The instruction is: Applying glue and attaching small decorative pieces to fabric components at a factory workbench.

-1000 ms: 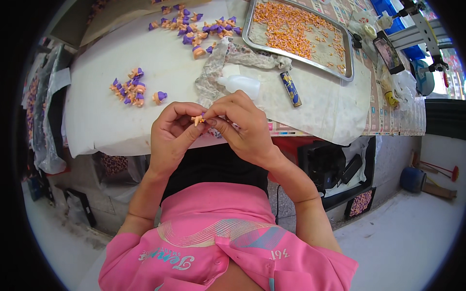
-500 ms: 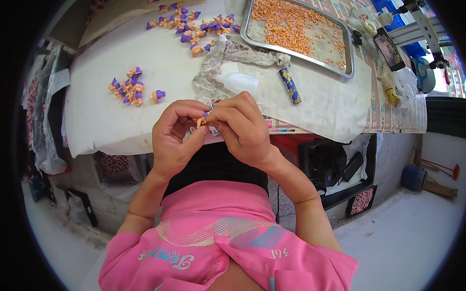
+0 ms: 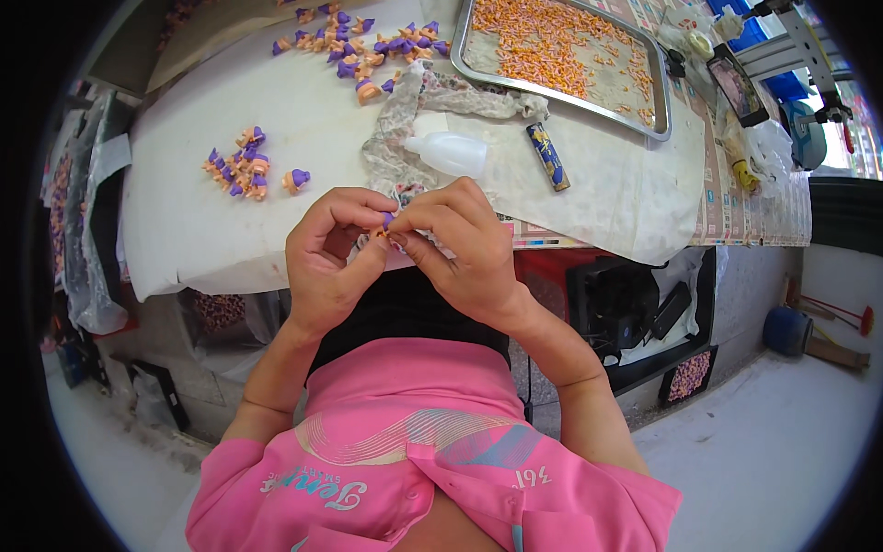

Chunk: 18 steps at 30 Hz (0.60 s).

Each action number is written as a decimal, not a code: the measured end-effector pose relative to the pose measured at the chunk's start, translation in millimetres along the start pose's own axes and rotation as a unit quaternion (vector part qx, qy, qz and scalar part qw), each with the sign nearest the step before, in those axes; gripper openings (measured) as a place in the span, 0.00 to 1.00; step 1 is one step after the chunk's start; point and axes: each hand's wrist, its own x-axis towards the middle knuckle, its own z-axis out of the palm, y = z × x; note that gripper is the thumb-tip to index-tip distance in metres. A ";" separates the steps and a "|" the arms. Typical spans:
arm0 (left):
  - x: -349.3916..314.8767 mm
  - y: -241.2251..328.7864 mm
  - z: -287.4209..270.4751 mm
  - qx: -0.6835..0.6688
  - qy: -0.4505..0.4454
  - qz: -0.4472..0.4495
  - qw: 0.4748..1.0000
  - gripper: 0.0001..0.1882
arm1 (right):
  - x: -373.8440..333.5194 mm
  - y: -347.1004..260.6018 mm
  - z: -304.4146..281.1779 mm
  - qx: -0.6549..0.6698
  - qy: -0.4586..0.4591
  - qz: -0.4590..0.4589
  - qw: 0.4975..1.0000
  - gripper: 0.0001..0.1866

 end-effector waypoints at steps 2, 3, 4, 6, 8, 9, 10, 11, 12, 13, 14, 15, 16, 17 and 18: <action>-0.4 0.1 -0.6 -0.001 -0.001 0.000 1.000 0.09 | -0.5 -2.3 -1.8 0.036 -0.012 0.051 0.998 0.07; -0.3 0.0 -0.8 0.005 -0.004 0.005 1.000 0.09 | -0.4 -3.4 -3.0 0.036 -0.011 0.052 0.998 0.07; -0.2 0.0 -1.0 0.011 -0.007 0.009 1.000 0.09 | -0.3 -4.5 -4.3 0.050 -0.021 0.072 0.996 0.07; 0.0 0.6 -2.0 0.015 -0.014 0.015 1.000 0.09 | -1.2 -4.2 -6.1 0.063 -0.030 0.092 0.993 0.07; 0.8 0.1 -3.2 0.020 -0.020 0.021 0.999 0.09 | -2.0 -1.5 -7.3 0.113 -0.061 0.134 0.983 0.07; 1.6 -0.7 -3.5 0.020 -0.023 0.030 0.999 0.09 | -3.2 0.6 -7.7 0.113 -0.060 0.135 0.983 0.07; 2.4 -1.1 -3.4 0.021 -0.026 0.040 0.999 0.09 | -4.6 3.1 -7.6 0.151 -0.073 0.175 0.970 0.07; 3.3 -0.8 -3.0 0.020 -0.027 0.040 0.999 0.09 | -5.3 4.3 -7.7 0.188 -0.086 0.214 0.954 0.07; 3.7 0.1 -2.8 -0.002 -0.025 0.012 1.000 0.09 | -4.9 3.7 -7.2 0.189 -0.086 0.214 0.954 0.07; 4.2 0.7 -2.9 -0.024 -0.024 -0.015 0.999 0.10 | -3.9 2.3 -6.0 0.201 -0.078 0.229 0.949 0.08; 4.2 0.4 -3.5 -0.023 -0.024 -0.015 0.999 0.10 | -2.7 0.9 -4.8 0.213 -0.069 0.244 0.944 0.08; 3.9 -0.3 -4.0 -0.039 -0.020 -0.025 0.999 0.10 | -1.6 -1.0 -4.0 0.213 -0.069 0.244 0.944 0.08; 3.9 -0.5 -4.7 -0.054 -0.016 -0.035 0.998 0.10 | -0.3 -2.9 -3.1 0.214 -0.070 0.257 0.940 0.08; 4.2 0.4 -5.4 -0.053 -0.016 -0.035 0.998 0.10 | 0.8 -4.3 -2.4 0.214 -0.072 0.271 0.936 0.08; 5.6 1.7 -7.0 -0.051 -0.012 -0.033 0.998 0.10 | 2.9 -4.8 -1.1 0.215 -0.071 0.270 0.936 0.08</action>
